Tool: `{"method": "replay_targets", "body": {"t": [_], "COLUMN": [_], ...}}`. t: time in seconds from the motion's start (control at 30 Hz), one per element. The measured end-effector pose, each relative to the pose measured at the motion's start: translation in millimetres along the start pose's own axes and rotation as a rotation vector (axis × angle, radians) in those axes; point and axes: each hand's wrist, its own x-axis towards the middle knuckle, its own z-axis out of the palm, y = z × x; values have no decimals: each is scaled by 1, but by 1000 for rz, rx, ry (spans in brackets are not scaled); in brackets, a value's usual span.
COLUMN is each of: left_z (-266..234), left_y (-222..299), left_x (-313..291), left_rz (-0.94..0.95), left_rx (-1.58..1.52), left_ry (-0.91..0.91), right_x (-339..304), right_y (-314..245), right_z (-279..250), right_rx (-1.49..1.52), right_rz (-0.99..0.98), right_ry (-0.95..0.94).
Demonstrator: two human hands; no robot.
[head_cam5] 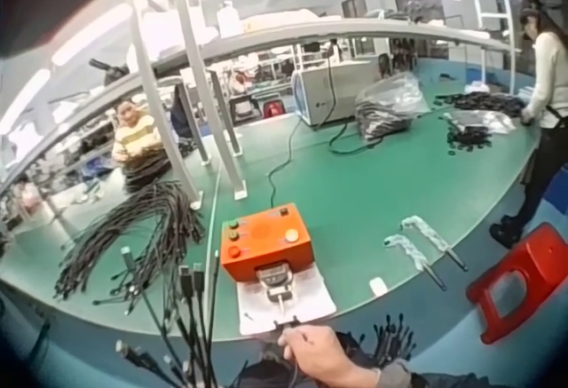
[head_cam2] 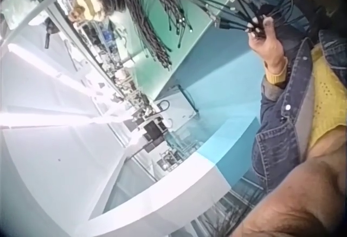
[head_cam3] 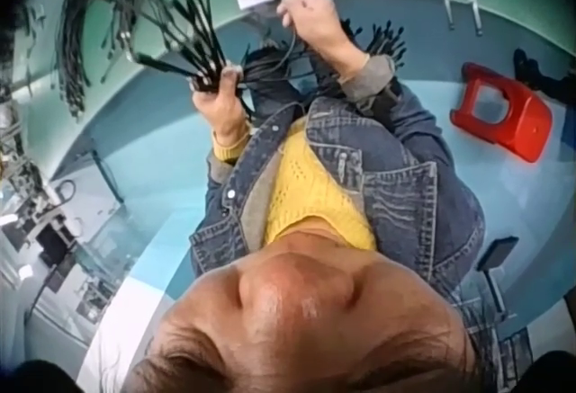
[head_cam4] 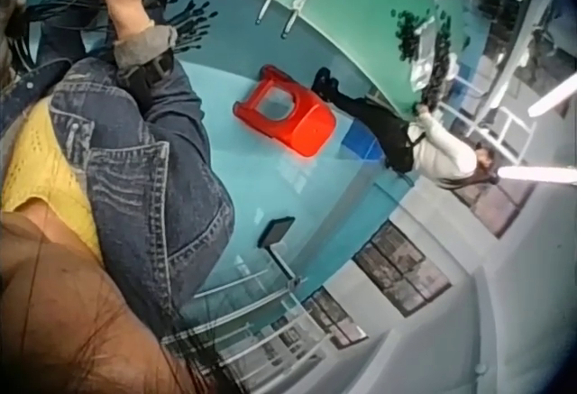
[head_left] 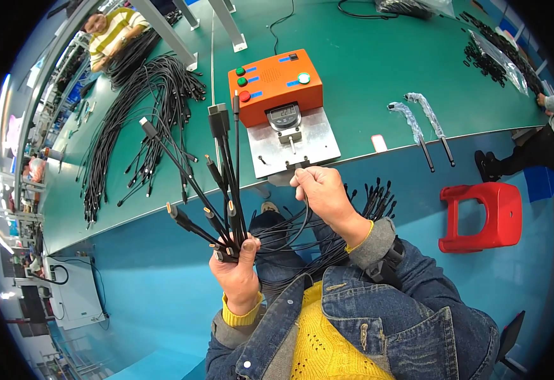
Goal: Processing a bundle of black wire harnesses by inserting connectors into a testing machine at a factory workbench.
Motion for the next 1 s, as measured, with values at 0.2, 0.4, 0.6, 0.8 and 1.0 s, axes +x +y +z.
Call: {"method": "replay_targets", "body": {"t": [0.2,0.4,0.6,0.8,1.0], "left_z": [-2,-2,1,2,0], "left_y": [1,8,18,17,13], "left_x": [-1,-4,-6,-6,-7], "left_rz": [4,-70,-135,-127,-148], "left_rx": [-3,81,68,27,18], "left_ry": [24,18,2,-10,11], "right_x": [-1,-1,0,-1,-8], "right_y": [2,1,4,4,5], "right_z": [0,-1,-2,-3,-10], "right_rx": [-5,-7,-11,-3,-110], "right_rz": [-6,-15,-24,-13,26], "right_ry": [-19,-32,-42,-41,-147]}}
